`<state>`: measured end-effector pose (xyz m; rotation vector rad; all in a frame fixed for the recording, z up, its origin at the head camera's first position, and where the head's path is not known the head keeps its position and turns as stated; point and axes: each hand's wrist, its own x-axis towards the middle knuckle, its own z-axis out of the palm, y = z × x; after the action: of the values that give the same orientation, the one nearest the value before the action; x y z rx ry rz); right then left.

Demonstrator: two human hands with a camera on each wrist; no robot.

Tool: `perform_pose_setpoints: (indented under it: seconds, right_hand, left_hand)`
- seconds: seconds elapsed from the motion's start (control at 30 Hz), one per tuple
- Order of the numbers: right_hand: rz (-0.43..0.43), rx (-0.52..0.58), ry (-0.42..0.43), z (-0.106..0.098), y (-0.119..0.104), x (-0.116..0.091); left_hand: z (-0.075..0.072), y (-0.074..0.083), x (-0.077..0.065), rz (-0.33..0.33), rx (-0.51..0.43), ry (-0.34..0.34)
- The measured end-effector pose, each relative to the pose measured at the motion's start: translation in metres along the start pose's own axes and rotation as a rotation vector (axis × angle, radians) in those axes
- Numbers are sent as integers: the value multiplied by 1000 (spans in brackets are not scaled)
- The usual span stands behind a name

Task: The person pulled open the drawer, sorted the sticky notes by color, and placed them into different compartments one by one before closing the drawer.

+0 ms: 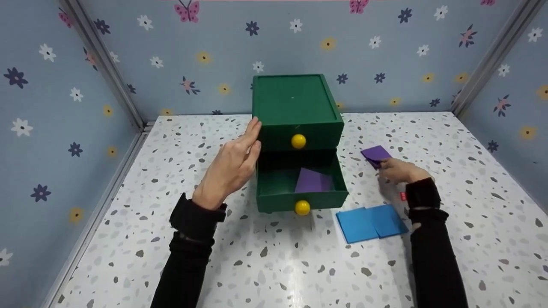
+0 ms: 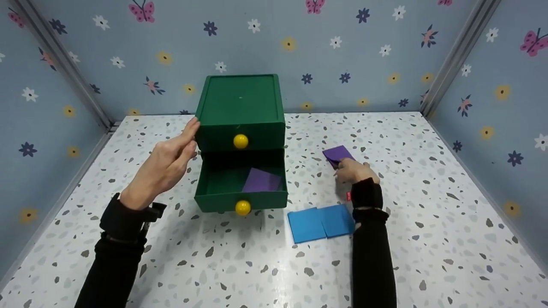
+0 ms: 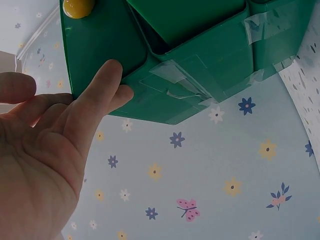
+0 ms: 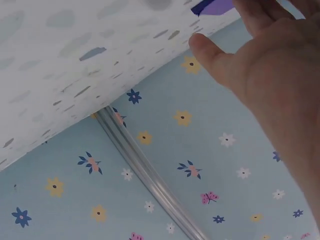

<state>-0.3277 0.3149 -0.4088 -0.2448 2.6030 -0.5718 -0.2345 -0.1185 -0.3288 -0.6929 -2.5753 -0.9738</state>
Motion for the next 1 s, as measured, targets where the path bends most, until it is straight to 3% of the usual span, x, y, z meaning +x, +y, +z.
perform_pose_setpoints:
  seconds: [0.17, 0.27, 0.4, 0.5, 0.7, 1.0]
  right_hand:
    - [-64, -27, 50, -8, -2, -12]
    - [-65, 25, 67, -12, -3, -14]
    - [-90, 28, 169, -9, -6, -11]
    - [-84, -34, 227, -1, -7, -4]
    - [32, -73, 152, 12, -1, 8]
    - [24, -14, 125, 6, -2, 10]
  left_hand:
    - [1, -1, -1, -1, 6, -2]
    - [1, -1, 0, -1, 6, -6]
    - [2, -1, 0, -1, 4, -9]
    - [2, 0, 0, 0, 1, -10]
    - [1, 1, -1, 4, -6, -7]
    - [1, 0, 0, 13, -3, -3]
